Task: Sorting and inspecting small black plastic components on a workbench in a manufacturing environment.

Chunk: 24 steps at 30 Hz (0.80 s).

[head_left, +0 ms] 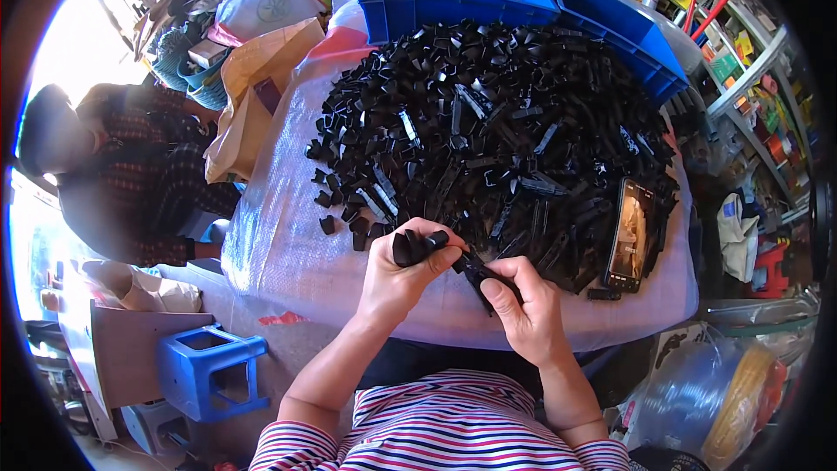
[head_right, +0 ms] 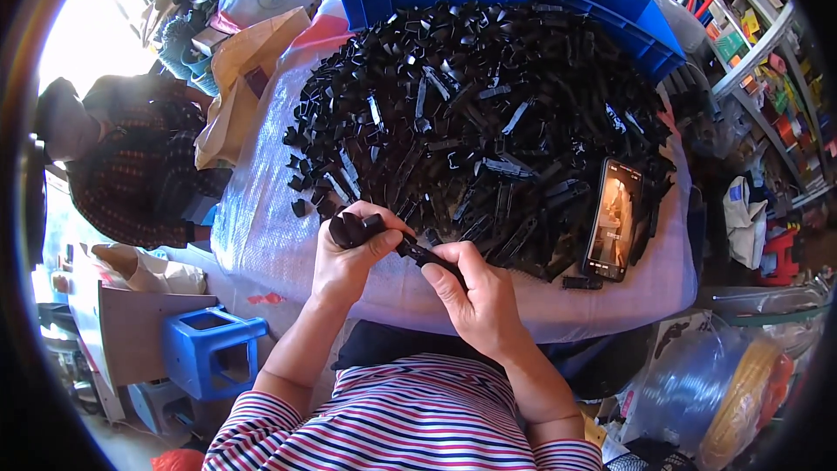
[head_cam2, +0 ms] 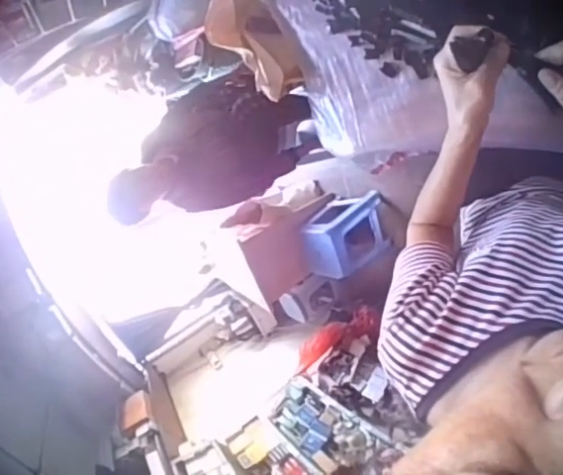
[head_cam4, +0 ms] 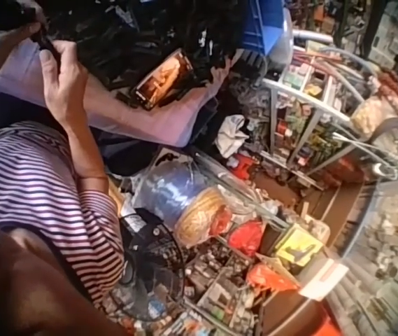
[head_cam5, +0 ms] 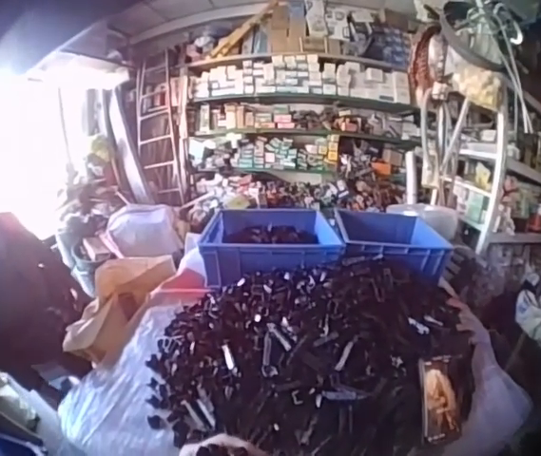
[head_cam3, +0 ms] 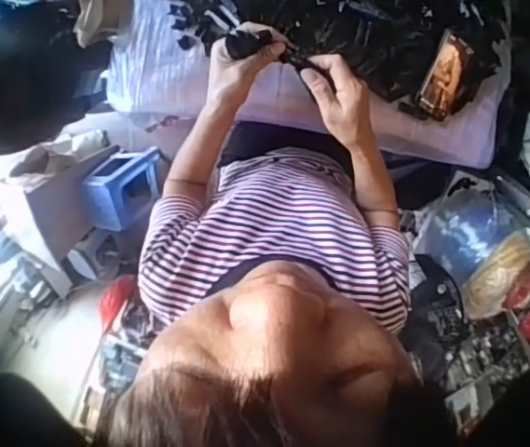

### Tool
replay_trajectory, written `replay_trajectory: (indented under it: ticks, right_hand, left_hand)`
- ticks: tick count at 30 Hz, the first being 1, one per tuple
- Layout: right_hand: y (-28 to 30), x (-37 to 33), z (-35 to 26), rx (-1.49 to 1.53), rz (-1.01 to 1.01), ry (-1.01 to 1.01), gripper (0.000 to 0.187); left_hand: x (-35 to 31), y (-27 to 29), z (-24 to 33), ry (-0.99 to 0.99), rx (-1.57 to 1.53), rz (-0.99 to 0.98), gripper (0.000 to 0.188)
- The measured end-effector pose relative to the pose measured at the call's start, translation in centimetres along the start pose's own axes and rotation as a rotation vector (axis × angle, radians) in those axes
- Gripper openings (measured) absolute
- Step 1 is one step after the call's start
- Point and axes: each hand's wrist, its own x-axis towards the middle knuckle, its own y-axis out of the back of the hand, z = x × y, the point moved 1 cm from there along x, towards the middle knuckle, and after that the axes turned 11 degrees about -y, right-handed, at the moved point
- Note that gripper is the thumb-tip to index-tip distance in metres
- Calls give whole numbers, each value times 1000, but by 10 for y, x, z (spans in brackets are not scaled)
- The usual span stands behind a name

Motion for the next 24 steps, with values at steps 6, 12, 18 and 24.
replay_trajectory:
  ticks: [6, 12, 18, 24]
  right_hand:
    - [-13, 2, 2, -11, 60, 55, 17]
    - [-38, 2, -6, 42, 156, 104, 16]
    - [-35, 4, -17, -130, 347, 390, 21]
    - [-22, -20, -38, -269, 378, 659, 33]
  left_hand:
    - [-7, -2, 3, -154, 186, -11, 10]
    - [-22, -9, 5, -155, 120, 218, 7]
    - [-27, -16, 20, -51, -385, 289, 11]
    - [-35, -7, 1, 131, -853, 181, 14]
